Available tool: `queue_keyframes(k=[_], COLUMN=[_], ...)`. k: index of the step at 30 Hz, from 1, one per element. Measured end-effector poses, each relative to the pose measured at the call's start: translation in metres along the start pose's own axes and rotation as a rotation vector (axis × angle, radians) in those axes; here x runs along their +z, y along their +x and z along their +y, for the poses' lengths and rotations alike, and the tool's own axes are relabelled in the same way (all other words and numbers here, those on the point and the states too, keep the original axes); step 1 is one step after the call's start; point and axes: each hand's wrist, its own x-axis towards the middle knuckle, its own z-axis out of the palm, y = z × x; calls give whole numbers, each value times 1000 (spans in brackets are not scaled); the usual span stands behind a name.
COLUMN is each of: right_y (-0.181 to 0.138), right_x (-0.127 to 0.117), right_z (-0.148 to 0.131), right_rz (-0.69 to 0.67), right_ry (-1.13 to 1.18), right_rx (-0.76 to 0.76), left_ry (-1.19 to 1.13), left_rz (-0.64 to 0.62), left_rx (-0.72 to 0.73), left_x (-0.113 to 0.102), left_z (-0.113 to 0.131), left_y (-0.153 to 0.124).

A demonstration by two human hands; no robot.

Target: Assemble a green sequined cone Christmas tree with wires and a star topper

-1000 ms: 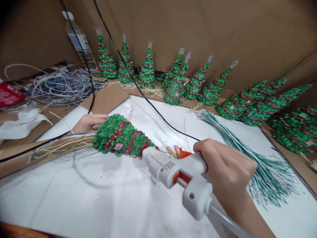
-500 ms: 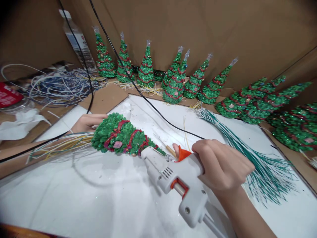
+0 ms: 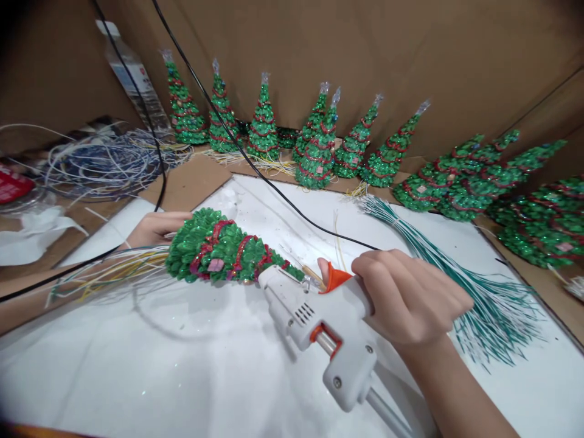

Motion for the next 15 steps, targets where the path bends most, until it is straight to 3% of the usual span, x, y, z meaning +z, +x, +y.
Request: queue_keyframes(k=[6, 15], right_y=[18, 13], right_x=[-5, 3], right_z=[-7, -5], right_rz=[135, 149], right_ry=[-20, 37], right_rx=[-238, -204], left_ry=[36, 16], left_rz=[-9, -75], left_rx=[-40, 6], left_x=[-1, -7], left_z=[-3, -1], left_y=[-2, 2])
